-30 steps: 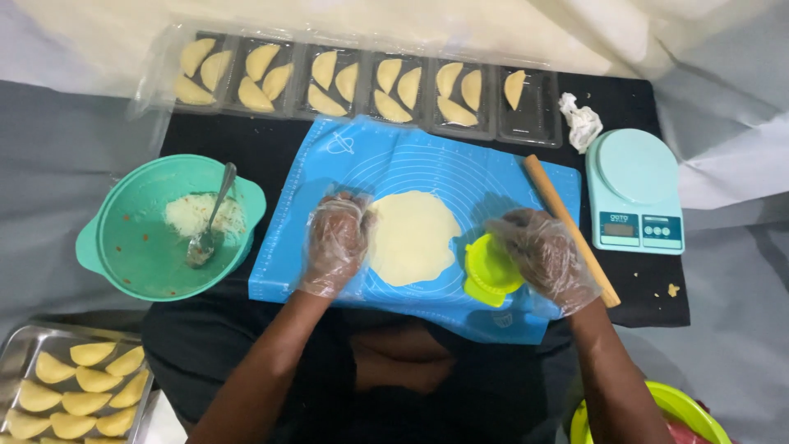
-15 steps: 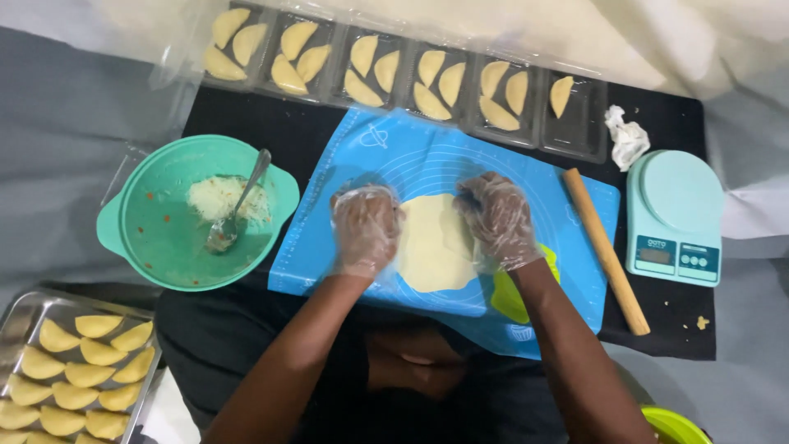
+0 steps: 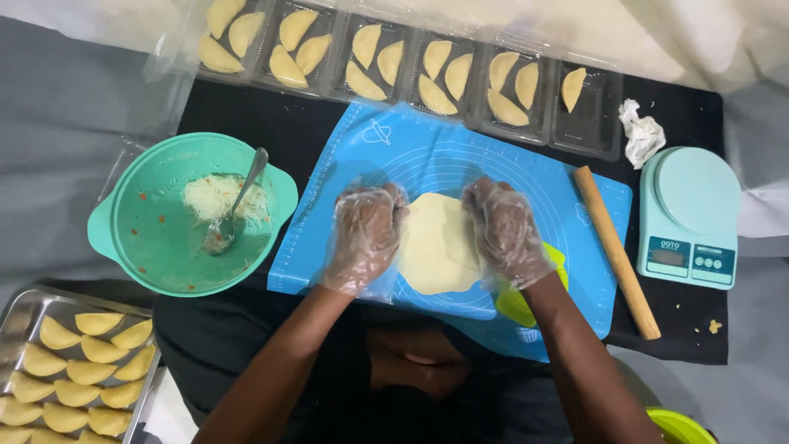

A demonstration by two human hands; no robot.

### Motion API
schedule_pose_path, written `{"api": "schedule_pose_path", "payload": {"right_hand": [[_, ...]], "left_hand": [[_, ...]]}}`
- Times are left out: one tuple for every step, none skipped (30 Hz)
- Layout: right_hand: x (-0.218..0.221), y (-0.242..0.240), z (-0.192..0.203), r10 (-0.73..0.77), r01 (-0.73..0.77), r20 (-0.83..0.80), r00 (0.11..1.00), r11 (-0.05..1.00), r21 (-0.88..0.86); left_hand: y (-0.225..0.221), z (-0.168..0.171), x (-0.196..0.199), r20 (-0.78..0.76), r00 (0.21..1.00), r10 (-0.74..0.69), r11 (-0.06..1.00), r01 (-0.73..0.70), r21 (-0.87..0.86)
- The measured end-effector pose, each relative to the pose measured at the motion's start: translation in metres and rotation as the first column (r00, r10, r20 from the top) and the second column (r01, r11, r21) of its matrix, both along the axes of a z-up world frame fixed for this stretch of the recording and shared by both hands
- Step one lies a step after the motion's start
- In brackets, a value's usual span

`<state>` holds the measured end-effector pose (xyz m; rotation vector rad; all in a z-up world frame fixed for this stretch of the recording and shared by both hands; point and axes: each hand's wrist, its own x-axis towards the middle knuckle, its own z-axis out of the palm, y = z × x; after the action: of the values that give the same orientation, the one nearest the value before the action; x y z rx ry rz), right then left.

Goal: Rolling out dough with a rolling pin, adding filling with a spoon, and using a manual press mold to shape and seal dumplings.

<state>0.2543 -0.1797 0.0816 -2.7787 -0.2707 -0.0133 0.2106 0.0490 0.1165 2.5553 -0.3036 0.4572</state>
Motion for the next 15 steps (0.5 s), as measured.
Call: {"api": "schedule_pose_path", "payload": {"right_hand": [[-0.007,0.0,0.006,-0.027,0.029,-0.031,0.999,0.996,0.082],[-0.012,-0.001,0.014,-0.054,0.063,-0.059,0.997,0.985,0.161],[-0.015,-0.003,0.016,-0.059,0.068,-0.058,0.997,0.985,0.161],[-0.018,-0.006,0.018,-0.056,0.066,-0.053,0.997,0.979,0.192],[-0.022,-0.008,0.021,-0.053,0.063,-0.048,0.997,0.973,0.223],[-0.024,-0.006,0.026,-0.054,0.063,-0.046,0.997,0.973,0.223],[-0.026,-0.004,0.031,-0.024,0.031,-0.029,0.999,0.96,0.278],[-0.028,-0.001,0.036,0.008,-0.004,-0.011,1.0,0.943,0.333],[-0.029,-0.004,0.031,0.009,-0.006,-0.009,1.0,0.943,0.333],[-0.03,-0.006,0.027,-0.01,0.017,-0.023,1.0,0.939,0.342],[-0.03,-0.008,0.023,-0.029,0.039,-0.036,0.999,0.936,0.351],[-0.031,-0.014,0.018,-0.029,0.039,-0.033,0.999,0.935,0.352],[-0.031,-0.02,0.014,0.11,-0.119,0.046,0.993,0.927,0.355],[-0.032,-0.027,0.009,0.243,-0.272,0.126,0.962,0.899,0.345],[-0.034,-0.02,0.011,0.24,-0.271,0.129,0.962,0.899,0.344]], "left_hand": [[0.0,0.005,-0.003,-0.011,0.999,-0.032,0.995,0.031,-0.096],[0.0,0.01,-0.004,-0.015,0.998,-0.067,0.979,0.063,-0.192],[-0.001,0.012,-0.007,-0.014,0.997,-0.072,0.979,0.068,-0.192],[-0.002,0.014,-0.01,-0.012,0.998,-0.06,0.967,0.055,-0.25],[-0.002,0.016,-0.014,-0.012,0.999,-0.048,0.951,0.042,-0.307],[-0.002,0.019,-0.016,-0.009,0.999,-0.049,0.951,0.043,-0.307],[-0.002,0.022,-0.018,-0.042,0.998,-0.048,0.938,0.031,-0.346],[-0.001,0.026,-0.022,-0.076,0.996,-0.047,0.924,0.014,-0.383],[-0.001,0.023,-0.023,-0.074,0.996,-0.045,0.924,0.014,-0.383],[-0.001,0.021,-0.024,-0.025,0.997,-0.073,0.911,0.057,-0.409],[-0.001,0.018,-0.025,0.026,0.995,-0.099,0.896,0.101,-0.433],[0.004,-0.008,-0.024,0.029,0.995,-0.1,0.896,0.102,-0.432],[0.008,-0.034,-0.023,0.342,0.933,-0.112,0.974,0.172,-0.151],[0.012,-0.06,-0.022,0.602,0.773,-0.202,0.979,0.141,0.148],[0.009,-0.036,-0.026,0.604,0.77,-0.204,0.979,0.143,0.148]]}}
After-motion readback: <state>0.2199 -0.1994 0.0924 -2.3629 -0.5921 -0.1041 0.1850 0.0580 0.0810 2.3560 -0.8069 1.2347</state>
